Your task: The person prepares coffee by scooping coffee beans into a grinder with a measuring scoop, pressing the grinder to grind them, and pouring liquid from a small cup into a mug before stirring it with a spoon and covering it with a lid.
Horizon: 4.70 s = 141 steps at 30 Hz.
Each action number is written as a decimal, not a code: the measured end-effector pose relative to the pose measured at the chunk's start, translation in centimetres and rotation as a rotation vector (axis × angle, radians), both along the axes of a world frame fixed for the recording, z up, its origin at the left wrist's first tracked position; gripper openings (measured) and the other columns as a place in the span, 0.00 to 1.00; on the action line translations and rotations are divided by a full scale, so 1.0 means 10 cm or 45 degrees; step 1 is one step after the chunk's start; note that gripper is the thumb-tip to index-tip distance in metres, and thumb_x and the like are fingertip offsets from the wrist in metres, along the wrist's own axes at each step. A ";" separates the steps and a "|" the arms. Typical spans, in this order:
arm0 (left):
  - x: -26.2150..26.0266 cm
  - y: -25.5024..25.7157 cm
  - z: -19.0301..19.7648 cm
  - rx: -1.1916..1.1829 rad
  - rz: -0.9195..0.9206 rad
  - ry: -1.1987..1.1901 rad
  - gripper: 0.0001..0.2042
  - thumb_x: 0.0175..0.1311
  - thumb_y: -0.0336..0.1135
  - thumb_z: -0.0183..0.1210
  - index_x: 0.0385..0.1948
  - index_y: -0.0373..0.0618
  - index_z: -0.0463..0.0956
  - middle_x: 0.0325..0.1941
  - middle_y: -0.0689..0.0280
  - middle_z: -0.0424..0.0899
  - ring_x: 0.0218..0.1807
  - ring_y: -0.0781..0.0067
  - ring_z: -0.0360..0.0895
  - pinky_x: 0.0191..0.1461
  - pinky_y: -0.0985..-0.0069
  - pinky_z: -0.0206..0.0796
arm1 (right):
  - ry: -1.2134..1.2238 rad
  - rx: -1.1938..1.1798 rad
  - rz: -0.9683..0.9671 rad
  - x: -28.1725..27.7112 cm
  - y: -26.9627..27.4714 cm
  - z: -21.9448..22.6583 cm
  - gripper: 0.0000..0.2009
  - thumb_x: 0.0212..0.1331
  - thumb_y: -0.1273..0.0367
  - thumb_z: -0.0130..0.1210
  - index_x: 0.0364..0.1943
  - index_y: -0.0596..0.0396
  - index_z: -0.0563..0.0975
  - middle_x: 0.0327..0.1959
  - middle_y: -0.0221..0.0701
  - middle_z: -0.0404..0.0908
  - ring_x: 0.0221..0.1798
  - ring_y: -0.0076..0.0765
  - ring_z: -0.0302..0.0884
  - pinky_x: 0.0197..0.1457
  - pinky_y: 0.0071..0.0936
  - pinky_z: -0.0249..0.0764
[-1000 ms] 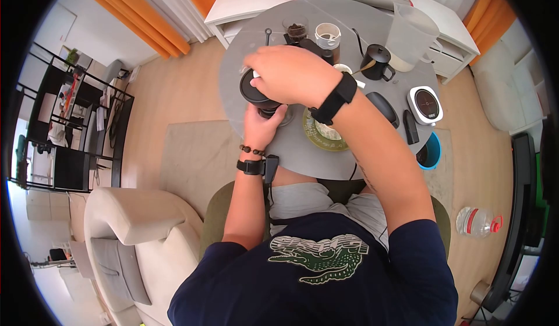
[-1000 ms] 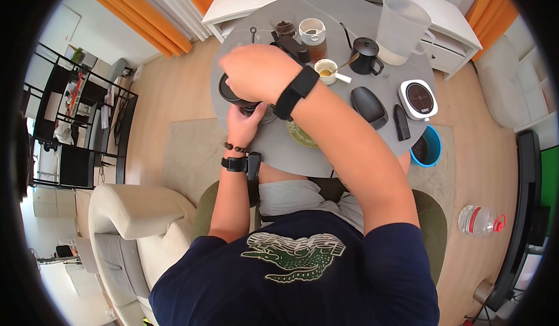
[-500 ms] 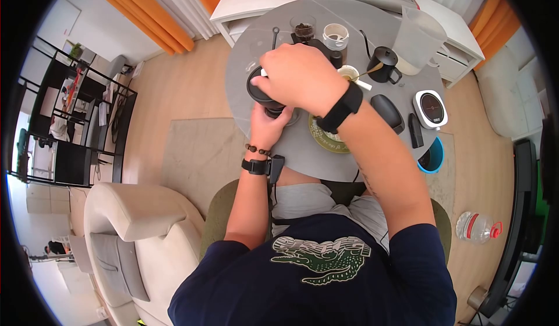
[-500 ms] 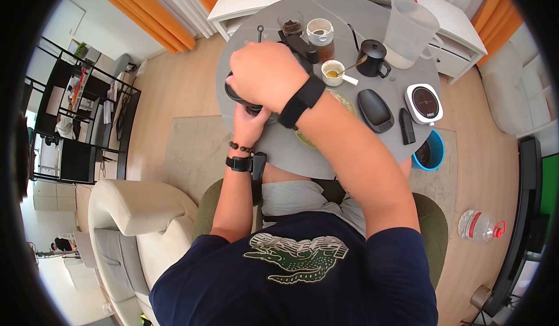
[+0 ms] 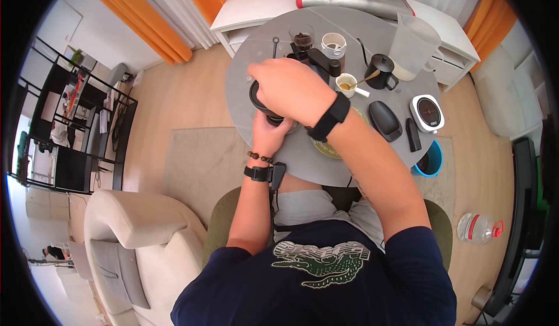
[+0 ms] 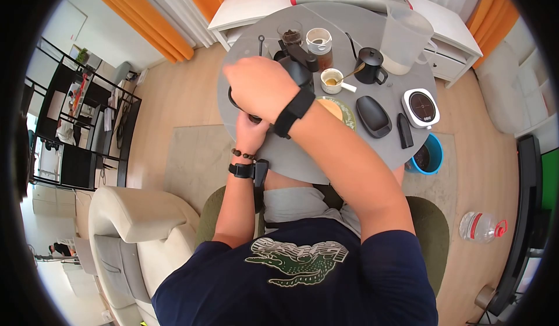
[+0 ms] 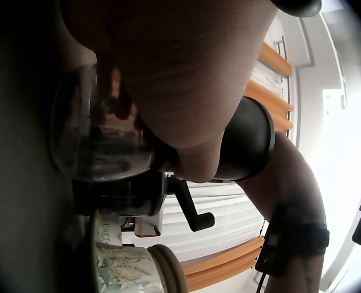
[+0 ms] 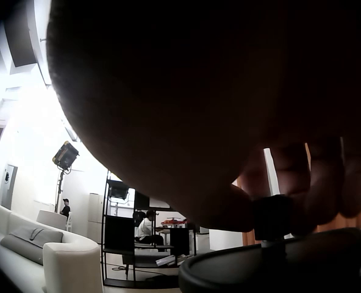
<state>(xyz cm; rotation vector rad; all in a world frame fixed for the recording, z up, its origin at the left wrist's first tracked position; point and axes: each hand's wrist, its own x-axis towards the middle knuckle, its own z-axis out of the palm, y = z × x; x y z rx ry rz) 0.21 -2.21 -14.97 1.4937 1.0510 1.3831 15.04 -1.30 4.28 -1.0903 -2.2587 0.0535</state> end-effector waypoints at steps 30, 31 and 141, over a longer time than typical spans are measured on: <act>0.00 0.01 0.10 0.097 -0.005 0.058 0.10 0.67 0.27 0.72 0.46 0.32 0.88 0.44 0.66 0.95 0.48 0.80 0.88 0.53 0.73 0.79 | -0.298 -0.346 -0.115 0.12 -0.05 0.09 0.36 0.55 0.49 0.74 0.63 0.59 0.83 0.57 0.45 0.88 0.62 0.55 0.87 0.68 0.46 0.84; 0.01 0.01 0.10 0.088 -0.040 -0.012 0.10 0.67 0.27 0.72 0.45 0.31 0.88 0.44 0.66 0.95 0.48 0.80 0.88 0.54 0.72 0.79 | -0.278 -0.336 -0.095 0.14 -0.05 0.07 0.36 0.54 0.50 0.74 0.64 0.57 0.84 0.57 0.45 0.88 0.63 0.55 0.87 0.69 0.46 0.83; -0.04 0.02 0.24 0.242 0.189 0.647 0.25 0.70 0.29 0.74 0.66 0.36 0.79 0.64 0.55 0.92 0.63 0.62 0.88 0.69 0.59 0.79 | 0.396 -0.256 -0.255 0.04 -0.43 -0.38 0.44 0.52 0.59 0.82 0.74 0.58 0.75 0.66 0.49 0.81 0.68 0.61 0.80 0.74 0.51 0.79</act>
